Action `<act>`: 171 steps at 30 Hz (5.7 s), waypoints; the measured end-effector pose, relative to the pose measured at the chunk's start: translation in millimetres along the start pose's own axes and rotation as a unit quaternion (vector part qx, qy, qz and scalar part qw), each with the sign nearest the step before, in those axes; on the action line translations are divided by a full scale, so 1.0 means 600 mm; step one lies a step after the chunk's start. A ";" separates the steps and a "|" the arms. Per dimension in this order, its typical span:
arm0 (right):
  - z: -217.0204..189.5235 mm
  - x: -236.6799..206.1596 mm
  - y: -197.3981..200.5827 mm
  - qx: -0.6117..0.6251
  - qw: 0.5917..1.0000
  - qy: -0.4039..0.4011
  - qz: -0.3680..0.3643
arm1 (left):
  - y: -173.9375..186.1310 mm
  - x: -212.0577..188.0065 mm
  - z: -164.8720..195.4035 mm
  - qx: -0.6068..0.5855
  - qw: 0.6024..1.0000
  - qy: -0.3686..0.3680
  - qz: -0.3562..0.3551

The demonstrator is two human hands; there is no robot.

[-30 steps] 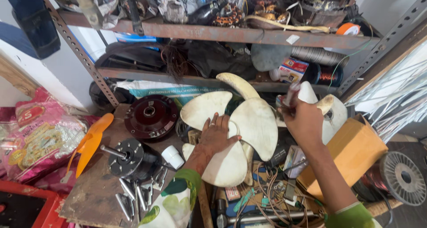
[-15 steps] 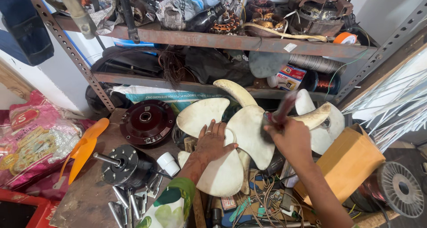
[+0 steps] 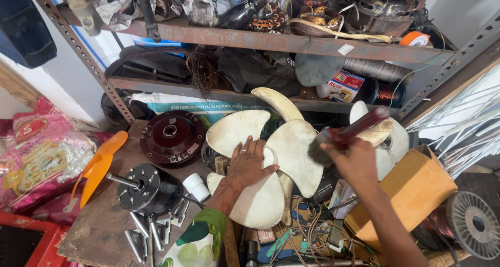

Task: The person uses a brush to clean dust from two fan blade assemblies on a cluttered workbench. They hold each blade with one hand and brush the surfaces and central hubs with the other, then set the cleaned blades aside.

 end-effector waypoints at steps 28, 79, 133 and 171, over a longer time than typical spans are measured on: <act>0.027 -0.022 -0.120 -0.065 0.976 -0.209 0.016 | -0.016 -0.026 -0.008 0.055 0.991 -0.063 0.100; -0.020 0.099 -0.153 0.199 0.973 -0.113 -0.044 | -0.011 -0.036 -0.032 0.009 0.983 -0.063 0.171; -0.086 0.050 -0.089 -0.144 0.984 0.041 0.100 | -0.011 -0.044 -0.034 -0.003 0.995 -0.033 0.098; -0.003 -0.011 -0.049 0.071 0.991 0.009 0.116 | 0.073 -0.114 0.006 0.082 0.967 -0.235 -0.056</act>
Point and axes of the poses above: each hand's wrist, its own x-axis towards the middle knuckle, its own y-axis out of the back of the hand, z = x × y, the point moved 9 cm from there along x, towards the middle knuckle, and after that the axes turned 13 degrees about -z, right-handed, at the moved point
